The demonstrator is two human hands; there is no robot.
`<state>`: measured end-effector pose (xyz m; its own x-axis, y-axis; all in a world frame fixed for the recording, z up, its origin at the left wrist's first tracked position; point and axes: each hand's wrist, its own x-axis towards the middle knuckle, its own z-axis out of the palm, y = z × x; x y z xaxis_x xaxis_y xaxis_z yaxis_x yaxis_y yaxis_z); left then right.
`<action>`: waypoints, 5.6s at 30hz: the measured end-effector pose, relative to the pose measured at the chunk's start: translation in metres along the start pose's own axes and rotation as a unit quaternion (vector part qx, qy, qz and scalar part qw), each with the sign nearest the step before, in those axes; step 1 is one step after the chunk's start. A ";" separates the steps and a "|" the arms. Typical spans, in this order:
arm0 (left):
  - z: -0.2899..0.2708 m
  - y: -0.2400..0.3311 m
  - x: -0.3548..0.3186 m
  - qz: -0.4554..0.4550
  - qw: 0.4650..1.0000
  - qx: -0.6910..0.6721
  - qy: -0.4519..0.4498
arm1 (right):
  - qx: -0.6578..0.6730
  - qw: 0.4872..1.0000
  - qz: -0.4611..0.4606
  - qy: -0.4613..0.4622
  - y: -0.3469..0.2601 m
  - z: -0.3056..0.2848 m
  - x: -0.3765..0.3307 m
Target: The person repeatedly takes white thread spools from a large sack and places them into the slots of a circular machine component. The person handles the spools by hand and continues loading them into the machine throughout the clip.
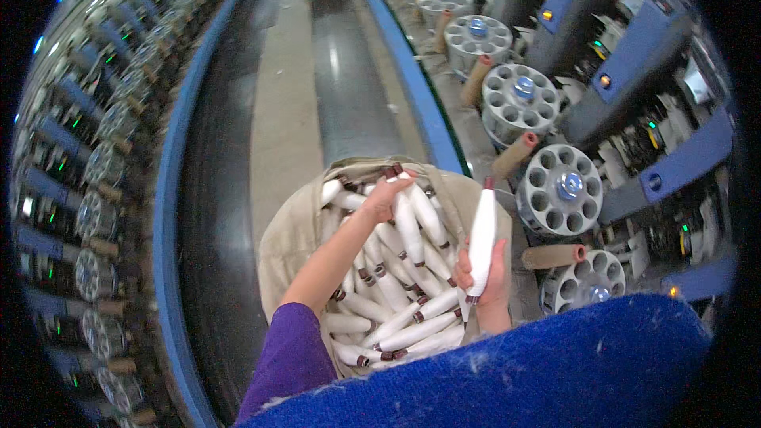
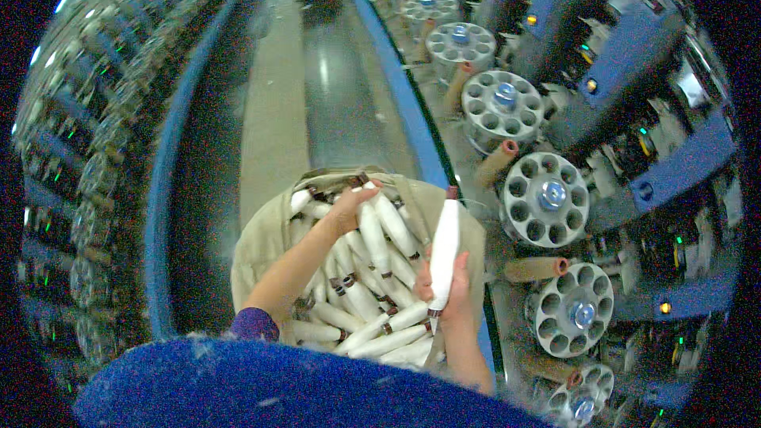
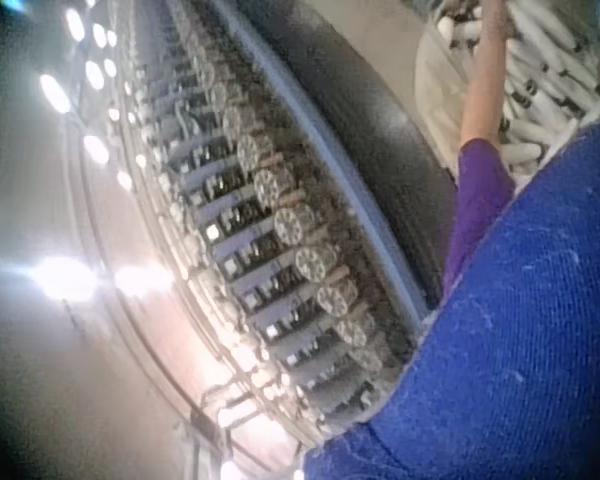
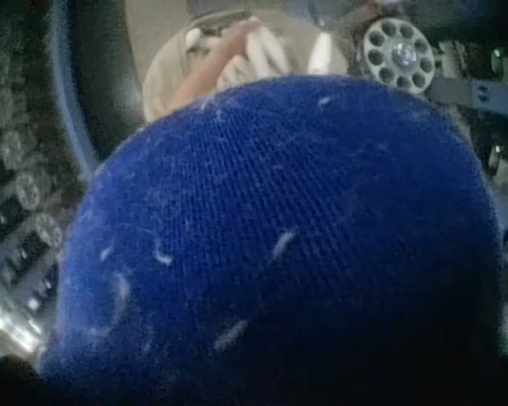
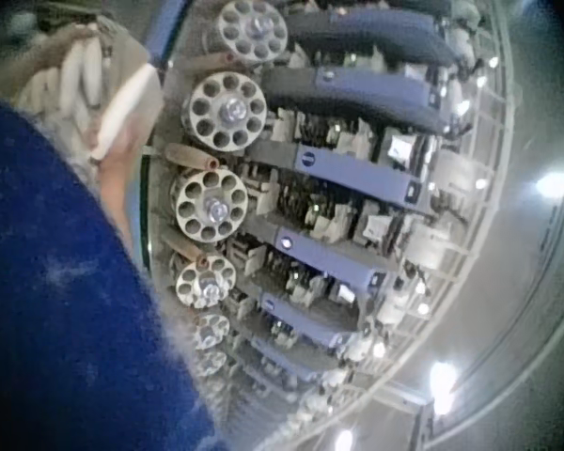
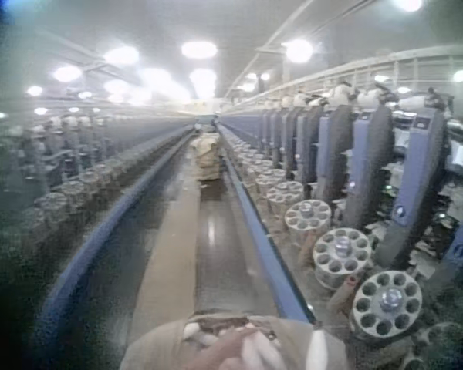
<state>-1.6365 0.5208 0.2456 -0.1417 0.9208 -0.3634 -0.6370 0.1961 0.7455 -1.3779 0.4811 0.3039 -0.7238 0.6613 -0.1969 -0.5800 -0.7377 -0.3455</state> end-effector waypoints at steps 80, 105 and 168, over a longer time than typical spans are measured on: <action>0.570 -0.314 -0.144 0.115 0.853 0.413 -0.298 | -0.210 0.627 -0.637 0.397 -0.304 -0.206 -0.376; 0.525 -0.333 -0.131 0.071 0.884 0.221 -0.406 | -0.169 0.689 -0.487 0.510 -0.240 -0.201 -0.371; 0.298 -0.216 -0.230 0.213 0.818 0.482 -0.230 | -0.541 0.378 -0.452 0.599 -0.497 -0.304 -0.448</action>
<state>-1.2409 0.3671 0.3344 0.2452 0.9610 0.1283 0.3215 -0.2054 0.9243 -0.6518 0.5925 0.2852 0.6537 0.6418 0.4010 0.5750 -0.0768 -0.8145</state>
